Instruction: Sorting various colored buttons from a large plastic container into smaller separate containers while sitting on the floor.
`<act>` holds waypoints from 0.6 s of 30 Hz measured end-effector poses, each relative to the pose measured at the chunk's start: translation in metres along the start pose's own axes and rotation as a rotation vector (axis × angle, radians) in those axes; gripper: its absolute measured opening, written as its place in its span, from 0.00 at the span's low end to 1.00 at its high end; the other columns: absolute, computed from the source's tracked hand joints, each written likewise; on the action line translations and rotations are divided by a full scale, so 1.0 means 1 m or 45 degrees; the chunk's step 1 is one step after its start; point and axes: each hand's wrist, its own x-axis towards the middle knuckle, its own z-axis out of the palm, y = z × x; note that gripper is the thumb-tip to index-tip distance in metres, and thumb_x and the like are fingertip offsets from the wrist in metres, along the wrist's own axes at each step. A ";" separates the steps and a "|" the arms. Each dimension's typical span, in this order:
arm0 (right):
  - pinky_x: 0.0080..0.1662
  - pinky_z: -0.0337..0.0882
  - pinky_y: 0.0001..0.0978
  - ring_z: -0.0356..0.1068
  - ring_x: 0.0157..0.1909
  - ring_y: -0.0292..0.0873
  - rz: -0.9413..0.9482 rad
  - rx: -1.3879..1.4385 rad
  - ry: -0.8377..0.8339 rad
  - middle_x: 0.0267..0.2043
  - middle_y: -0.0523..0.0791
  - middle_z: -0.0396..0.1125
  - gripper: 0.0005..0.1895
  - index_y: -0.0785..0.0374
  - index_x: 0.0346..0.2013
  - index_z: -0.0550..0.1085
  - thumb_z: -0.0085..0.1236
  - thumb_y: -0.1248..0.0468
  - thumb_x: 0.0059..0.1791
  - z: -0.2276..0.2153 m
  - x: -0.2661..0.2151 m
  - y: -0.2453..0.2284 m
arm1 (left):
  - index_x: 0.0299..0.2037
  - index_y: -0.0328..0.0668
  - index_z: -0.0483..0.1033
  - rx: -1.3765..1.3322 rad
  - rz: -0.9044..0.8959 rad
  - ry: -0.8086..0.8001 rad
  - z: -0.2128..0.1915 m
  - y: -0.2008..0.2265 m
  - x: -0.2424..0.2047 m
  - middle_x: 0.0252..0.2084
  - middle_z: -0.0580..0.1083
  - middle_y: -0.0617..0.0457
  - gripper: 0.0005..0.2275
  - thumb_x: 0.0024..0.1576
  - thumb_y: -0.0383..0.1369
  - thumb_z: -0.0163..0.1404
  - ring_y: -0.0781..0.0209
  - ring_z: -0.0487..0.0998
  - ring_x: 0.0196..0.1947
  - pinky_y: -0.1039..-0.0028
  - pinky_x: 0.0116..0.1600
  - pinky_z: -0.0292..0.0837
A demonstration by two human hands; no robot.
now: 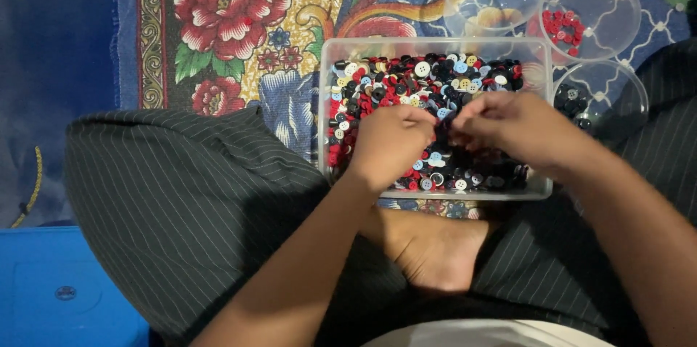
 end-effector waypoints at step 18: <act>0.46 0.67 0.32 0.68 0.42 0.43 -0.103 0.214 0.061 0.41 0.52 0.70 0.07 0.71 0.43 0.76 0.50 0.73 0.54 -0.014 0.006 0.008 | 0.34 0.33 0.76 0.792 0.647 0.235 0.025 -0.031 0.023 0.39 0.76 0.40 0.04 0.52 0.27 0.55 0.36 0.80 0.32 0.51 0.42 0.76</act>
